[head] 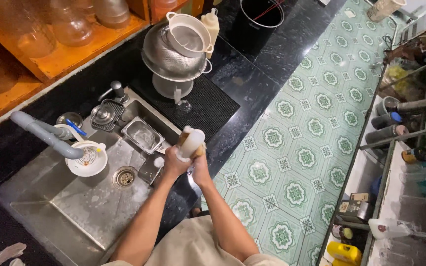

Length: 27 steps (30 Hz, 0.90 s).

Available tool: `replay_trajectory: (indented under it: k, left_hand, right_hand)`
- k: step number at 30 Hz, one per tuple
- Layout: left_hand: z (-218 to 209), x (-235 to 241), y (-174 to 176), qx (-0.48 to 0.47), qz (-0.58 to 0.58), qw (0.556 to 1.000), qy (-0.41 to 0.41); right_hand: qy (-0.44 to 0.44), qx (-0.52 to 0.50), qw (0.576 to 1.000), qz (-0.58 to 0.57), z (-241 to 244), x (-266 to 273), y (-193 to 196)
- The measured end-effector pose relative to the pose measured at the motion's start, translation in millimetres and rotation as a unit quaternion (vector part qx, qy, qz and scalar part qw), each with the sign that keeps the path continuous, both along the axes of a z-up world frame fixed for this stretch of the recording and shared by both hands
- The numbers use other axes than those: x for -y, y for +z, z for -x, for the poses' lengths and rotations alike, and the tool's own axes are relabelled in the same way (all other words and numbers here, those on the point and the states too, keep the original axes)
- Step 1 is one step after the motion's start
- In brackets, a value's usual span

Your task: Washing and drying metal kitchen containers and plastic components in a commercial kitchen sink.

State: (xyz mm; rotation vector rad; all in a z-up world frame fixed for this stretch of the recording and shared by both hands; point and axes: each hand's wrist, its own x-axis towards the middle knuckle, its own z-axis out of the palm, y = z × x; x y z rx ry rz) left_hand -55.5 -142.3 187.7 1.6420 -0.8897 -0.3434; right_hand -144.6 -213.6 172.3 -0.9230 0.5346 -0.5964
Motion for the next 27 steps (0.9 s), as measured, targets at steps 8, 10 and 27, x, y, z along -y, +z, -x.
replay_trajectory:
  k: [8,10,27]
  left_hand:
    - [9.5,2.9,44.0,0.034,0.021,0.997,0.069]
    - [9.1,0.9,51.2,0.038,0.029,0.997,0.062]
    - [-5.1,20.6,61.8,0.083,-0.019,0.983,-0.164]
  right_hand:
    - [0.054,0.071,0.988,0.128,34.8,6.0,93.3]
    - [0.075,-0.010,0.980,0.185,43.2,15.7,78.6]
    - [0.003,0.177,0.959,0.222,15.1,27.0,52.5]
